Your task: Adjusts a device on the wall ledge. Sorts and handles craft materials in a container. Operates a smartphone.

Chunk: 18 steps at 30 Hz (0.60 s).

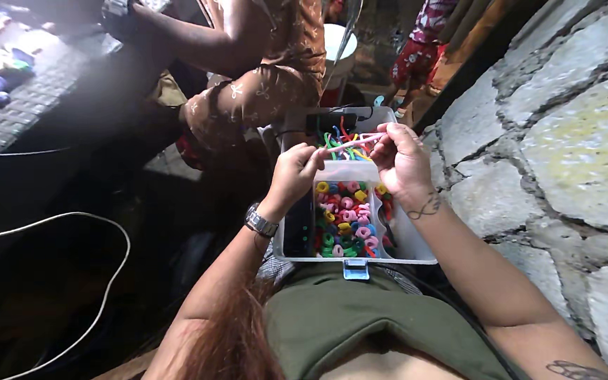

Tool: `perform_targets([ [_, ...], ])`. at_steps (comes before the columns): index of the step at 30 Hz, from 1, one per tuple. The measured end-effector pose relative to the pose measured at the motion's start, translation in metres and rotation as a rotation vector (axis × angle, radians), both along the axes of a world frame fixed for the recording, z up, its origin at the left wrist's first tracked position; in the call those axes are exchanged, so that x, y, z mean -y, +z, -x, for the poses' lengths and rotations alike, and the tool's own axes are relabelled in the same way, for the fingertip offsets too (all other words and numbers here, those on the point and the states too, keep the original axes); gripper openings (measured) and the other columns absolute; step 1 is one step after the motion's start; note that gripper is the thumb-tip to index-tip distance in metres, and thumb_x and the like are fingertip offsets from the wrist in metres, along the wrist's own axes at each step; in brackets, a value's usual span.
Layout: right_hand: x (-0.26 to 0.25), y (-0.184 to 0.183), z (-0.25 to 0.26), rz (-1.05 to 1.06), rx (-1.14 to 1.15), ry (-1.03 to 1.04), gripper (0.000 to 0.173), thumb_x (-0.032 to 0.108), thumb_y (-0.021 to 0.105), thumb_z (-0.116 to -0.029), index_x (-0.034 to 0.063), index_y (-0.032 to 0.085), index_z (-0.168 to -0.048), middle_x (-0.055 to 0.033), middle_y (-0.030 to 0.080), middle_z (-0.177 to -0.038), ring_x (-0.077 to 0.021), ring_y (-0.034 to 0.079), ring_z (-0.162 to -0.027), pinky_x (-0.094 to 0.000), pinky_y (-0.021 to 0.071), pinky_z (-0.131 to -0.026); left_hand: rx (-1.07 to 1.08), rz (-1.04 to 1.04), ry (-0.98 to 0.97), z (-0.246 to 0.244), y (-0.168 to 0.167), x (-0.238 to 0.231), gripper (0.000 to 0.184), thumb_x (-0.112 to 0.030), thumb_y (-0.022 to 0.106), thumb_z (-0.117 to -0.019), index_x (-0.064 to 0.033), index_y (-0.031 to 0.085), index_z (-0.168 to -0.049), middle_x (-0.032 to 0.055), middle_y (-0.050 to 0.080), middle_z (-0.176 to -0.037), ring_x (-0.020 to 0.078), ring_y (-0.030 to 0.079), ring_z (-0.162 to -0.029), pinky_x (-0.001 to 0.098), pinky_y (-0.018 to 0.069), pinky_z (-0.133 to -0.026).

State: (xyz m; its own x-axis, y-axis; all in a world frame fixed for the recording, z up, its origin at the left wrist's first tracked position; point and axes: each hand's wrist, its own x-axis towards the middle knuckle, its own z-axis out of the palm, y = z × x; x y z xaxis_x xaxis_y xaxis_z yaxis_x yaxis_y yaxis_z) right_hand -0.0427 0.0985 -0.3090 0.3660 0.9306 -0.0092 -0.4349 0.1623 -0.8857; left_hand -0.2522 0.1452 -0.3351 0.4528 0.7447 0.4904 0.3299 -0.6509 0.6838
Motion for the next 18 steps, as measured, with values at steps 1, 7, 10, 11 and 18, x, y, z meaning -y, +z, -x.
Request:
perform_targets([
  [1, -0.001, 0.000, 0.000, 0.036, -0.025, -0.001, 0.021, 0.020, 0.045, -0.1083, 0.0165, 0.063, -0.099, 0.0077, 0.060, -0.072, -0.0015, 0.058, -0.059, -0.0163, 0.0541, -0.061, 0.023, -0.007, 0.003, 0.001, 0.001, 0.002, 0.038, -0.023, 0.050, -0.1078, -0.0044, 0.063, -0.077, 0.0039, 0.051, -0.072, 0.0123, 0.049, -0.065, 0.0263, 0.0420, -0.059],
  [7, 0.000, -0.004, 0.001, -0.020, -0.018, -0.008, 0.022, 0.021, 0.043, -0.1087, 0.0179, 0.063, -0.101, 0.0085, 0.062, -0.075, -0.0011, 0.061, -0.063, -0.0171, 0.0554, -0.064, 0.031, 0.052, 0.074, 0.000, 0.001, 0.001, 0.053, -0.034, 0.050, -0.1078, -0.0089, 0.051, -0.062, 0.0015, 0.044, -0.060, 0.0113, 0.043, -0.053, 0.0271, 0.0354, -0.050],
  [10, -0.002, -0.002, 0.001, 0.019, -0.086, -0.020, 0.021, 0.021, 0.044, -0.1089, 0.0168, 0.063, -0.101, 0.0073, 0.062, -0.075, -0.0024, 0.061, -0.062, -0.0177, 0.0555, -0.064, 0.038, 0.091, 0.046, 0.003, 0.004, 0.007, 0.055, -0.035, 0.051, -0.1074, -0.0084, 0.049, -0.059, 0.0034, 0.043, -0.058, 0.0132, 0.039, -0.048, 0.0276, 0.0318, -0.045],
  [11, -0.003, -0.001, 0.001, 0.065, -0.121, -0.028, 0.020, 0.021, 0.045, -0.1087, 0.0166, 0.063, -0.100, 0.0072, 0.062, -0.075, -0.0026, 0.060, -0.062, -0.0178, 0.0555, -0.063, 0.046, 0.095, 0.049, 0.003, 0.005, 0.008, 0.052, -0.035, 0.051, -0.1075, -0.0077, 0.052, -0.063, 0.0033, 0.044, -0.060, 0.0129, 0.040, -0.050, 0.0271, 0.0333, -0.046],
  [18, -0.014, -0.004, -0.009, 0.307, -0.156, 0.083, 0.016, 0.017, 0.049, -0.1072, 0.0086, 0.063, -0.108, -0.0008, 0.066, -0.083, -0.0099, 0.065, -0.070, -0.0253, 0.0588, -0.071, 0.054, 0.209, 0.166, 0.004, 0.009, 0.011, 0.046, -0.039, 0.042, -0.1099, -0.0070, 0.060, -0.082, 0.0059, 0.051, -0.068, 0.0150, 0.045, -0.054, 0.0298, 0.0376, -0.049],
])
